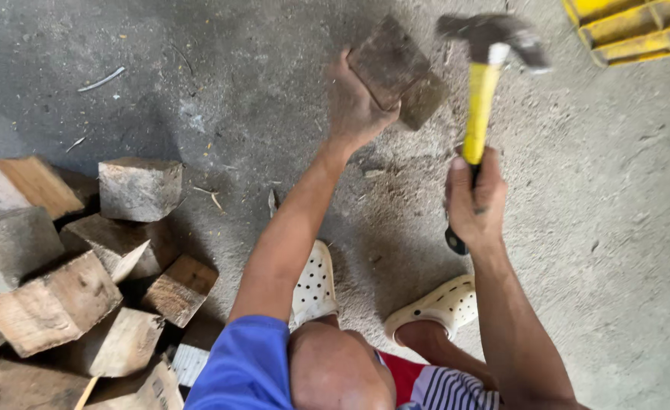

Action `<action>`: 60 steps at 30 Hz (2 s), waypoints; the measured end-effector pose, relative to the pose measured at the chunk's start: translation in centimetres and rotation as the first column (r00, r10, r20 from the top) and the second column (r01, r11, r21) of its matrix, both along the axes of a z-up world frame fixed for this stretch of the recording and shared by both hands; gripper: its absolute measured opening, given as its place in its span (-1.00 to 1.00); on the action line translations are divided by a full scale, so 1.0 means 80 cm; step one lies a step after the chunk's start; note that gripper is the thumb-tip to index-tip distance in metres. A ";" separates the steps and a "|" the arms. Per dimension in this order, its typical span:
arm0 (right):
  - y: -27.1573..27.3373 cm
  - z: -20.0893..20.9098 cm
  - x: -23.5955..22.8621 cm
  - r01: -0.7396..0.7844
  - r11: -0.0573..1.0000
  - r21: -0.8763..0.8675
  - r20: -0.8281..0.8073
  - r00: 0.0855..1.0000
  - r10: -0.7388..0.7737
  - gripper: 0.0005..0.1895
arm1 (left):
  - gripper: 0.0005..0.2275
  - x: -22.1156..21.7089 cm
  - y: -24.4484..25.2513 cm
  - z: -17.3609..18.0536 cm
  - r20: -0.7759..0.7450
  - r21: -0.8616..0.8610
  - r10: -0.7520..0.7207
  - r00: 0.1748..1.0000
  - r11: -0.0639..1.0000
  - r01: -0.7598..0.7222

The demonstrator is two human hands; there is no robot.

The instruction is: The person uses a hammer to split small blocks of wood on a concrete floor. They repeatedly pick up a block, position it, and strike it with the hammer to break it into smaller pieces, which are then added to a nearby pile.

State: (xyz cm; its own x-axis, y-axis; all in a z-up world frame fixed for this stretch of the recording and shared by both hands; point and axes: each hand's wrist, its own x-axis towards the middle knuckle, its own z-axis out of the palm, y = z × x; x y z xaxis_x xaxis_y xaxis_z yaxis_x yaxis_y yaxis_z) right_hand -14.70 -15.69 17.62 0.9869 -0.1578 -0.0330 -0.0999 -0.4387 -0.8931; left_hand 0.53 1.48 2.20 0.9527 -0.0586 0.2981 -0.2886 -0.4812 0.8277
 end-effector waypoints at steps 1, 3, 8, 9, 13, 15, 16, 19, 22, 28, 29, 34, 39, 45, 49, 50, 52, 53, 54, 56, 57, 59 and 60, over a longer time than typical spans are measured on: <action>0.000 0.005 -0.011 0.027 0.999 0.046 -0.001 1.000 -0.027 -0.87 | 0.15 -0.005 0.003 0.003 -0.052 -0.029 0.010 0.999 0.999 -0.012; -0.007 0.013 -0.018 0.088 0.988 0.131 0.027 0.995 -0.092 -0.85 | 0.14 0.005 0.004 0.024 -0.123 -0.096 0.017 0.992 0.995 -0.029; -0.016 -0.003 -0.042 0.233 0.947 0.222 -0.184 0.963 -0.194 -0.79 | 0.12 -0.012 0.054 0.092 0.029 0.269 -0.078 0.997 0.961 0.067; -0.015 -0.011 -0.046 0.276 0.929 0.249 -0.245 0.945 -0.215 -0.78 | 0.09 -0.016 0.062 0.103 -0.001 0.345 -0.118 0.993 0.932 0.111; 0.001 -0.036 -0.070 0.360 0.873 0.329 -0.364 0.901 -0.234 -0.74 | 0.13 -0.014 0.069 0.123 -0.083 0.568 -0.214 0.973 0.792 0.223; 0.003 -0.042 -0.074 0.329 0.903 0.276 -0.376 0.902 -0.214 -0.73 | 0.09 0.000 0.064 0.121 -0.101 0.633 -0.240 0.965 0.734 0.249; 0.003 -0.044 -0.077 0.300 0.916 0.266 -0.346 0.917 -0.200 -0.72 | 0.11 0.005 0.059 0.118 -0.133 0.653 -0.258 0.957 0.703 0.280; 0.003 -0.052 -0.083 0.209 0.962 0.175 -0.249 0.955 -0.162 -0.70 | 0.14 0.014 0.048 0.111 -0.158 0.721 -0.342 0.927 0.601 0.344; 0.006 -0.054 -0.085 0.138 0.990 0.031 -0.160 0.978 -0.131 -0.67 | 0.14 0.013 0.044 0.104 -0.112 0.775 -0.453 0.884 0.517 0.364; 0.021 -0.046 -0.077 0.106 0.994 -0.035 0.037 0.994 -0.105 -0.64 | 0.12 0.014 0.052 0.088 -0.176 0.739 -0.397 0.901 0.551 0.387; 0.020 -0.048 -0.074 0.115 0.992 -0.052 0.100 0.989 -0.110 -0.65 | 0.10 0.013 0.054 0.083 -0.160 0.740 -0.391 0.906 0.560 0.372; 0.019 -0.071 -0.047 0.036 0.995 -0.097 0.269 0.963 -0.009 -0.72 | 0.00 0.005 0.059 0.065 -0.114 0.702 -0.392 0.913 0.618 0.353; 0.009 -0.071 -0.020 -0.167 0.962 -0.217 -0.071 0.985 0.155 -0.71 | -0.06 0.005 0.062 0.060 -0.045 0.627 -0.416 0.908 0.696 0.350; -0.007 -0.026 -0.032 -0.037 0.955 -0.295 0.195 0.976 0.098 -0.75 | -0.03 -0.008 0.058 0.048 -0.017 0.701 -0.437 0.899 0.636 0.323; -0.007 -0.022 -0.040 -0.006 0.964 -0.264 0.161 0.986 0.050 -0.71 | -0.06 -0.014 0.063 0.036 0.017 0.719 -0.441 0.897 0.629 0.295; -0.001 -0.036 -0.029 -0.045 0.954 -0.297 0.095 0.992 0.076 -0.70 | -0.06 -0.014 0.064 0.030 0.024 0.703 -0.445 0.895 0.644 0.301; 0.000 -0.048 -0.024 -0.136 0.943 -0.303 -0.044 0.991 0.128 -0.72 | -0.07 -0.016 0.069 0.021 0.065 0.732 -0.453 0.889 0.627 0.266; -0.002 -0.051 -0.022 -0.184 0.943 -0.276 -0.117 0.981 0.157 -0.74 | -0.07 -0.020 0.074 0.019 0.099 0.774 -0.459 0.883 0.593 0.221; -0.001 -0.053 -0.021 -0.224 0.944 -0.241 -0.191 0.965 0.180 -0.77 | -0.08 -0.021 0.079 0.017 0.127 0.813 -0.473 0.872 0.553 0.181; 0.000 -0.050 -0.026 -0.186 0.962 -0.199 -0.195 0.970 0.147 -0.77 | -0.07 -0.022 0.085 0.008 0.190 0.803 -0.498 0.846 0.575 0.158; 0.001 -0.047 -0.032 -0.174 0.969 -0.175 -0.206 0.969 0.137 -0.77 | -0.06 -0.028 0.089 0.005 0.213 0.797 -0.505 0.836 0.585 0.150; -0.004 -0.038 -0.027 -0.117 0.976 -0.183 -0.011 0.993 0.117 -0.81 | -0.05 -0.022 0.090 0.003 0.237 0.833 -0.543 0.806 0.540 0.119; -0.006 -0.030 -0.028 -0.088 0.979 -0.183 0.078 0.991 0.104 -0.82 | -0.04 -0.024 0.090 0.002 0.241 0.848 -0.562 0.791 0.519 0.110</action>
State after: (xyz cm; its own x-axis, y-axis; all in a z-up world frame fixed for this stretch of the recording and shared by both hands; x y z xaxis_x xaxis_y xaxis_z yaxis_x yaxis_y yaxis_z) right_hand -16.97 -16.19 15.20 0.9956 -0.0575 0.0738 0.0251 -0.5959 -0.8026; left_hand -1.37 8.64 2.37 0.5678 -0.7580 0.3210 -0.7793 -0.6206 -0.0872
